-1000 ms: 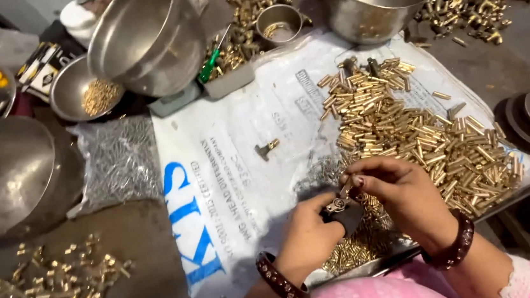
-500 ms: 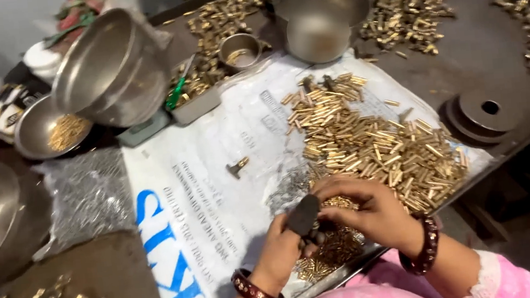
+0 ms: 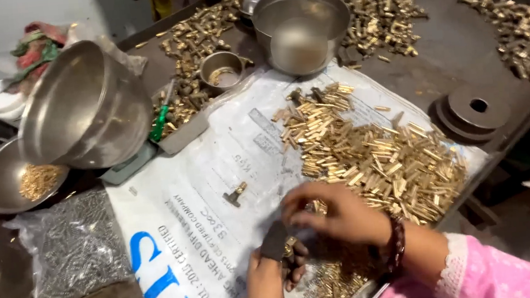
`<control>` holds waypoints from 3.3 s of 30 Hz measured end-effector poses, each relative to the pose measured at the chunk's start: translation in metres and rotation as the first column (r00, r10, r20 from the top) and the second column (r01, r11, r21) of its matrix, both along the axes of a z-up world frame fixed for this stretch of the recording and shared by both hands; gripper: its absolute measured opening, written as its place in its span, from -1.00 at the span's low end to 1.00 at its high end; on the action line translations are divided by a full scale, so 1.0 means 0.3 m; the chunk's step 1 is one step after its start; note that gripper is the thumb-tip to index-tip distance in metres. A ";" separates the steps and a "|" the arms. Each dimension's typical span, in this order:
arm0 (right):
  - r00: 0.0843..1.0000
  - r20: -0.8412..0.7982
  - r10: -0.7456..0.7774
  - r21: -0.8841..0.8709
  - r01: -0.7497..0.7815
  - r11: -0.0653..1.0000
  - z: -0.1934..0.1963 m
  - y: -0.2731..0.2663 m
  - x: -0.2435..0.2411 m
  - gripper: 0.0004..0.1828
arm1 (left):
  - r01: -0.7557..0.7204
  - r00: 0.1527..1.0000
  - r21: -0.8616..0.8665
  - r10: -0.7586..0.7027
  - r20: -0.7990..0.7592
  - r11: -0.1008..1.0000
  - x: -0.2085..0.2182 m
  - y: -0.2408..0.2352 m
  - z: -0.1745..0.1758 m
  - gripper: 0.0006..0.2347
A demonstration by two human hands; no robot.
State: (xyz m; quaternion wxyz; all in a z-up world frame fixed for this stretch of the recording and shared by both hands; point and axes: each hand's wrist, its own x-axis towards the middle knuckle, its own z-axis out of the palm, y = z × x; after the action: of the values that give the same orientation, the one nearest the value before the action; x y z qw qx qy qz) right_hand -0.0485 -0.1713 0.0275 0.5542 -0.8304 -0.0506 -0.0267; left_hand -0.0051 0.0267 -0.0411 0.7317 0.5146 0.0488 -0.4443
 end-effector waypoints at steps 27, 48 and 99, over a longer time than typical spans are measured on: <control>0.987 0.162 0.001 -0.662 0.108 0.742 -0.077 -0.160 0.083 -0.76 | -0.243 0.970 0.066 0.244 -0.003 0.968 0.072 0.009 0.070 -0.55; 0.993 0.112 0.034 -0.799 0.070 0.597 -0.067 -0.039 0.038 -0.76 | -0.220 0.975 -0.033 0.219 -0.035 0.975 0.065 0.028 0.049 -0.50; 0.895 0.432 0.111 -0.628 0.211 0.749 -0.202 0.145 0.372 -0.59 | -0.131 0.988 -0.185 0.144 0.059 0.974 0.035 -0.007 -0.002 -0.71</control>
State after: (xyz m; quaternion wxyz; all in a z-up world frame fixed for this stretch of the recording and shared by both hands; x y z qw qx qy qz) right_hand 0.0631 -0.1278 -0.0332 0.1969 -0.9443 -0.1585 -0.2107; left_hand 0.0055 0.0246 -0.0417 0.8054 0.4573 0.0176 -0.3766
